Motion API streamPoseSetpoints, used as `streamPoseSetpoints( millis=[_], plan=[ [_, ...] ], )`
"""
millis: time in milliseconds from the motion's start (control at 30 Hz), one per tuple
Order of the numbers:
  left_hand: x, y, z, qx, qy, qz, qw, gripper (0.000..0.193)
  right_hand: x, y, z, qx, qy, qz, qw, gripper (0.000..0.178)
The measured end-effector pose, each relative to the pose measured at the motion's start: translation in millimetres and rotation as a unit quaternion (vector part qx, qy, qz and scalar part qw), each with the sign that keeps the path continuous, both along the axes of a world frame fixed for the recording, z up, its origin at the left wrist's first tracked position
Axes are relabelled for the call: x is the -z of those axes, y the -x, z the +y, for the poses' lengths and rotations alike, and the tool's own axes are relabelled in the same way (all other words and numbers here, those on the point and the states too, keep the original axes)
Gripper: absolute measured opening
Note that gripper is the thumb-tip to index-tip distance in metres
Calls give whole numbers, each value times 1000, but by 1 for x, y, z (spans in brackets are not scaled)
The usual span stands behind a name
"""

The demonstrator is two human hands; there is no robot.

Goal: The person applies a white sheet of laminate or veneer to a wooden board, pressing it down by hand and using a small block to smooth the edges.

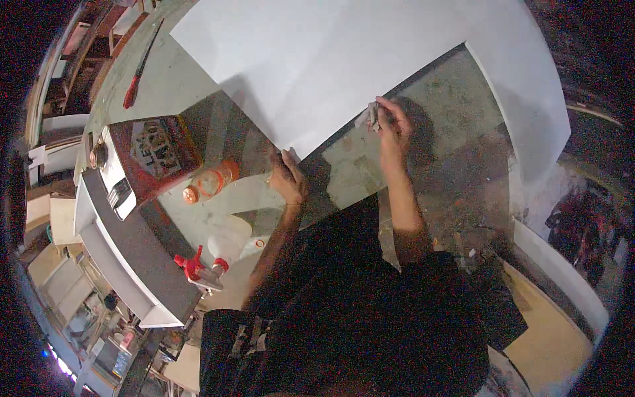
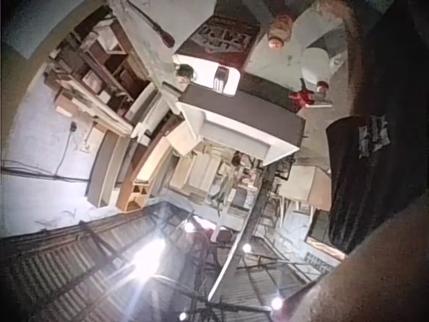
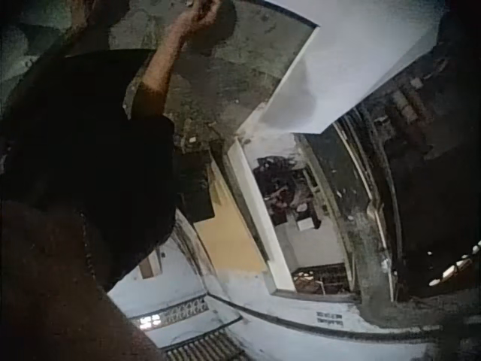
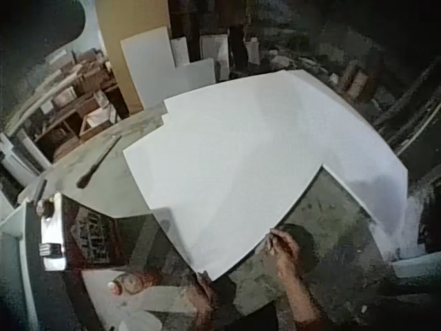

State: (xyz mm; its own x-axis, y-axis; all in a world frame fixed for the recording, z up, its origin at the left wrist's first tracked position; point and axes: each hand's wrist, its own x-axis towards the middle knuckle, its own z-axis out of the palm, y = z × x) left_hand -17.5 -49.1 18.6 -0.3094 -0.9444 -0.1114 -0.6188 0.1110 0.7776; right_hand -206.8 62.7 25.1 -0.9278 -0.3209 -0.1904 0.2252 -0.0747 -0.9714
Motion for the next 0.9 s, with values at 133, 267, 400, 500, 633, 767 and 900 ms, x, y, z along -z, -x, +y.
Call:
streamPoseSetpoints(
  millis=[133,267,400,500,633,767,900],
  plan=[
    [14,-1,-4,-4,124,98,987,46,-15,-7,11,-25,-38,28,999,21],
    [0,2,-1,-64,164,135,975,39,-25,-14,29,-19,-33,44,998,19],
    [-46,17,11,167,136,199,956,29,-24,-24,44,-30,-89,115,989,15],
    [-68,43,22,211,49,237,947,24,-44,-40,35,-44,-89,111,989,12],
    [-68,48,32,253,-31,230,939,25,-53,-52,35,-42,-62,100,992,11],
    [-61,47,40,224,-117,262,931,23,-51,-58,42,-79,-72,83,991,11],
    [-46,44,41,190,-144,263,935,21,-45,-64,42,-88,-101,113,985,10]
  ],
)
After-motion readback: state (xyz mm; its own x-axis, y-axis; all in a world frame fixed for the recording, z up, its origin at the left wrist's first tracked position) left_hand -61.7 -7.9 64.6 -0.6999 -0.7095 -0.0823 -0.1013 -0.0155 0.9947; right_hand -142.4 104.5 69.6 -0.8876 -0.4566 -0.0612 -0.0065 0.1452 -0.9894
